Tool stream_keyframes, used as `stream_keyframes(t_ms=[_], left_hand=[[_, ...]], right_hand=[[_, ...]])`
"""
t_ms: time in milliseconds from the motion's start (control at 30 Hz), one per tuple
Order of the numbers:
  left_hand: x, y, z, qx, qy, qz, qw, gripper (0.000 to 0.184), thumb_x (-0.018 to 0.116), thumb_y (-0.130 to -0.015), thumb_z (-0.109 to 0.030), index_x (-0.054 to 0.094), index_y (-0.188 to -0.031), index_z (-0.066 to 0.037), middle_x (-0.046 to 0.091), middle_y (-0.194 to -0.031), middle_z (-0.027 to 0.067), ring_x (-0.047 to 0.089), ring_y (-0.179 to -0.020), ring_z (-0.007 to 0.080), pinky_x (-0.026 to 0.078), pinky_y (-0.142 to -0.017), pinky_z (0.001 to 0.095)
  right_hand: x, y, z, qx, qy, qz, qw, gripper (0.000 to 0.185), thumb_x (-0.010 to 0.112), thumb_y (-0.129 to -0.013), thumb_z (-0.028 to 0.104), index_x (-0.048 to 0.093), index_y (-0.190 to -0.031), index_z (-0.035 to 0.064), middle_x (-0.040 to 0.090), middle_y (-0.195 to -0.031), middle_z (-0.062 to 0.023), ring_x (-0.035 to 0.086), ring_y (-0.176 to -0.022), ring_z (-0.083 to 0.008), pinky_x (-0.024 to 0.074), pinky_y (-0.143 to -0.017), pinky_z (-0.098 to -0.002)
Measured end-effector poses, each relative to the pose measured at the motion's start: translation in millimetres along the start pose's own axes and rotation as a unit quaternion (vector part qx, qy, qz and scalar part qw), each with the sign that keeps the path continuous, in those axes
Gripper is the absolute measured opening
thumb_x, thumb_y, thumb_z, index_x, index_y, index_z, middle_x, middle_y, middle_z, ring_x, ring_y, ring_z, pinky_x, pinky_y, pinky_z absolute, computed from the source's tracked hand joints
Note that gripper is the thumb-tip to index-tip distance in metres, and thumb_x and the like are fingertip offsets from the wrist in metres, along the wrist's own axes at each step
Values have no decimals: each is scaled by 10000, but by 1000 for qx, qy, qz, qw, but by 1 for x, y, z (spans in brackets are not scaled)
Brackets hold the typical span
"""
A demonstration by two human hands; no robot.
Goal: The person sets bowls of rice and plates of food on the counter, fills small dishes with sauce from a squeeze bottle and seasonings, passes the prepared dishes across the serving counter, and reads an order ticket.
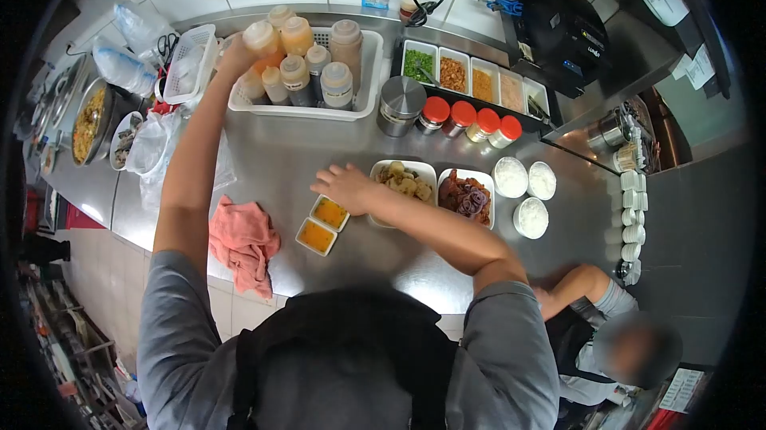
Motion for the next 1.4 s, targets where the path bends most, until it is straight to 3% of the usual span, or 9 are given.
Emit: stream_keyframes(t_ms=[67,133,267,367,500,700,833,1167,1400], left_hand=[[-51,53,-54,-17,-63,-73,995,1025,849,-687,-497,358,-1428,14,582,-1288,226,558,-1213,376,477,-969,427],[-85,124,-97,121,-41,-185,974,852,813,-766,-424,422,-1395,-3,577,-1298,225,561,-1194,385,476,-959,444],[-65,279,-112,185,83,-115,973,577,775,-807,-261,539,-1262,4,610,-1145,201,588,-1055,381,463,-915,437],[-15,379,-97,136,104,47,984,759,812,-756,-301,453,-1362,-20,535,-1283,203,516,-1177,393,417,-999,460],[29,450,-84,76,71,96,990,997,867,-662,-329,337,-1454,-34,458,-1366,231,449,-1244,410,383,-1036,487],[42,473,-81,63,83,58,993,1055,864,-636,-184,276,-1501,-47,488,-1326,221,480,-1208,413,405,-1039,477],[41,479,-82,70,134,99,984,1005,816,-650,-80,281,-1499,-41,506,-1274,229,484,-1171,412,409,-1028,474],[59,488,-122,197,157,189,949,1078,871,-596,-83,298,-1509,-83,547,-1282,210,515,-1180,396,411,-1046,462],[88,489,-181,259,180,249,916,1057,869,-615,-95,302,-1507,-88,545,-1281,197,514,-1172,400,425,-1027,465]], right_hand=[[2,0,9,1,-18,46,999,764,758,-699,14,468,-1389,167,429,-1374,-84,429,-1301,-303,432,-1015,-537],[5,-2,14,4,-46,74,996,818,764,-660,-28,458,-1396,153,416,-1375,-88,418,-1309,-303,425,-1033,-536],[22,-1,14,-1,-108,75,991,843,759,-627,-67,452,-1393,99,411,-1357,-111,402,-1320,-316,416,-1073,-491],[31,3,14,-1,-120,46,992,818,742,-635,-62,442,-1388,49,425,-1331,-131,430,-1292,-337,419,-1085,-425],[37,16,25,14,-123,12,992,818,746,-632,-42,434,-1387,4,434,-1320,-148,458,-1259,-355,426,-1079,-414],[45,35,48,57,-117,13,991,845,780,-616,6,422,-1380,-25,428,-1336,-162,458,-1263,-359,439,-1067,-414],[52,59,63,78,-106,-28,991,833,805,-594,10,450,-1346,-38,443,-1313,-181,507,-1206,-370,477,-1008,-426],[77,151,76,169,-133,-121,969,771,799,-631,18,451,-1313,-64,465,-1257,-201,516,-1173,-376,478,-980,-426],[87,224,63,251,-147,-139,946,800,843,-568,102,476,-1261,-58,474,-1217,-203,532,-1140,-379,483,-968,-417]])
Point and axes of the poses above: each hand's wrist, its own y-axis away from the middle knuckle, its own x-axis out of the palm, z = x × y, the point moved 3 cm from there along -y, towards the middle knuckle
